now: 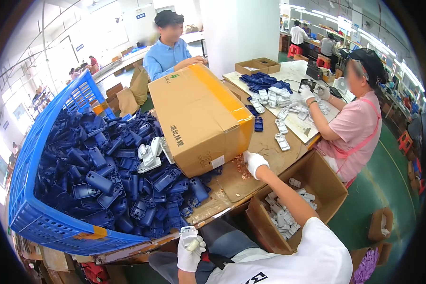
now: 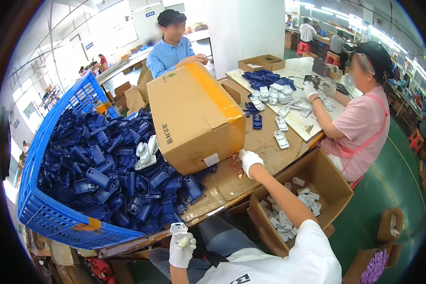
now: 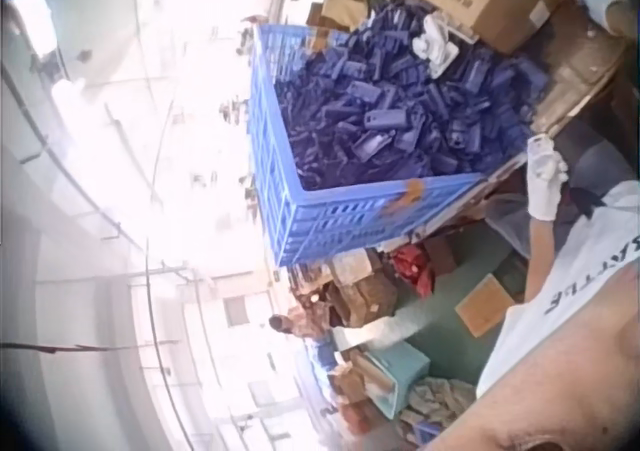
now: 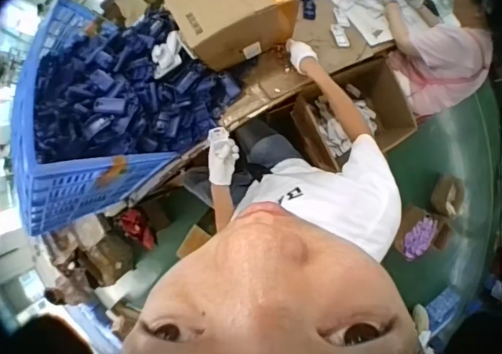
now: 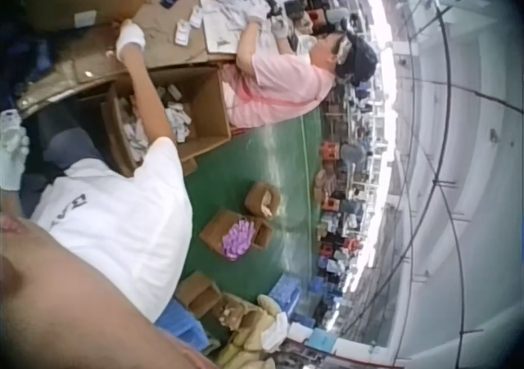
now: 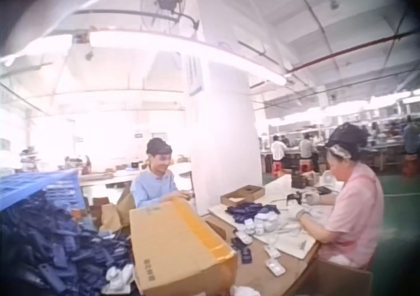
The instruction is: Assembling small plastic and metal components at a factory workbench.
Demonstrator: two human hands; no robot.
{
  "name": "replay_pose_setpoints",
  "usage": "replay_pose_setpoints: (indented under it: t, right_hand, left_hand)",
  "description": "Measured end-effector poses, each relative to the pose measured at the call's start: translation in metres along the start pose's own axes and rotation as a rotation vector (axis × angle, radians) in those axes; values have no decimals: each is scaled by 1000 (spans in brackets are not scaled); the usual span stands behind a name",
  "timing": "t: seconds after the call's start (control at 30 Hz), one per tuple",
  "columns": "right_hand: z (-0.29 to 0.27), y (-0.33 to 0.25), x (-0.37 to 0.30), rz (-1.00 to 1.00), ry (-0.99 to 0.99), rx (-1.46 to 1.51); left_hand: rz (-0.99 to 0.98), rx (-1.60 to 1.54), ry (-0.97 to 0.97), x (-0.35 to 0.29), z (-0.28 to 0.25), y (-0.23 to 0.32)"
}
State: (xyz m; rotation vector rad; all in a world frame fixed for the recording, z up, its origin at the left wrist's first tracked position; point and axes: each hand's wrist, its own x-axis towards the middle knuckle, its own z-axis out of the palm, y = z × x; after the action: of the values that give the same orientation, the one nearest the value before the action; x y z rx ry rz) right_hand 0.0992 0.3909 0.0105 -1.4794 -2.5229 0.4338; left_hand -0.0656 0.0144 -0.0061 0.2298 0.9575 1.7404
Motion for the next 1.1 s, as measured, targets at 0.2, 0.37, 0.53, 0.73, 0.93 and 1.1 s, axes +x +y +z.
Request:
replay_pose_setpoints:
  t: [0.2,0.37,0.53,0.73,0.93,1.1]
  right_hand:
    - [-1,-6,-5,40,99,-63]
    - [12,15,5,64,33,-174]
    - [9,17,4,-45,-30,-133]
    - [8,13,4,-16,-85,-154]
    - [-8,8,0,12,-154,-147]
    - [-18,-6,-5,-18,-141,-202]
  left_hand:
    - [-12,-91,-112,-2,-3,-7]
    - [49,20,-57,4,5,-9]
    - [109,109,98,1,16,-6]
    - [126,254,104,2,18,-10]
    - [155,408,155,8,24,-13]
    - [145,500,194,17,19,-23]
